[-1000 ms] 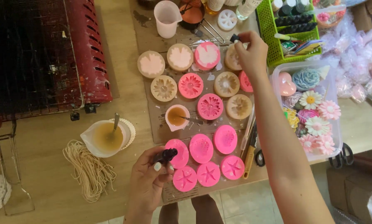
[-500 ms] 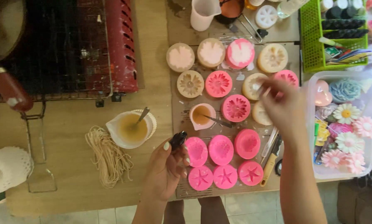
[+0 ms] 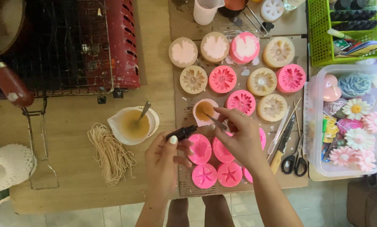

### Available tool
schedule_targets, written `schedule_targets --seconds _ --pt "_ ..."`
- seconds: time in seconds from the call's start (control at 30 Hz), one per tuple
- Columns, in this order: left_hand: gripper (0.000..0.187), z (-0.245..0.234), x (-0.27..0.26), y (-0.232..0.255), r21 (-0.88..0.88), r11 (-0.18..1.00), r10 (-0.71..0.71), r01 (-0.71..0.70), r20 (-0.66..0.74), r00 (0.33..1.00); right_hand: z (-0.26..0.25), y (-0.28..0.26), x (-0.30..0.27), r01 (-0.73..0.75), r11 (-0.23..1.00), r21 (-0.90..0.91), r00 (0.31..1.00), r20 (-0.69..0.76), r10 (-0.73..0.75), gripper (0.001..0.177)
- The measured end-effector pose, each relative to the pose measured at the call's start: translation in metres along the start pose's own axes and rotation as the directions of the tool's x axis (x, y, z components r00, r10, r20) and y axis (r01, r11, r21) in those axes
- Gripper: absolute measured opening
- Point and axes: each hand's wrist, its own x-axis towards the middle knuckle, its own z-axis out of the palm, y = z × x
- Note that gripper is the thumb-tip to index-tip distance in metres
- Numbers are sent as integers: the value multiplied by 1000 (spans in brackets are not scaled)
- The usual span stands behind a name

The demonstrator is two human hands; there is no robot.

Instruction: The person is preparing candle molds by inserting wicks and adding fragrance or dye.

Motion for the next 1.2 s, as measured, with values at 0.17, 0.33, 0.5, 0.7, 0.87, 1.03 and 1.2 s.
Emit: schedule_targets --seconds 0.17,0.33,0.5,0.7,0.87,1.03,1.2 --pt "20 5 0 -7 419 875 304 -244 -81 949 5 4 -8 -133 974 183 990 -33 141 21" --pt "23 25 3 21 605 761 356 -235 -86 930 -20 -21 -16 -105 994 -44 994 -38 103 17" --pt "20 33 17 37 793 514 462 -327 66 884 -39 -13 -39 157 980 -125 986 -28 -162 25" --pt "17 44 30 47 825 432 455 -365 150 878 -51 11 -59 278 957 -81 958 104 -269 38" --pt "16 53 34 51 849 390 417 -356 182 891 -52 10 -56 236 972 -20 963 137 -231 43" --pt "17 55 40 51 868 332 424 -369 212 881 -38 20 -65 69 998 0 988 -137 -69 25" --pt "17 54 45 49 862 283 442 -421 272 855 -26 31 -56 -119 813 571 871 -333 362 27"
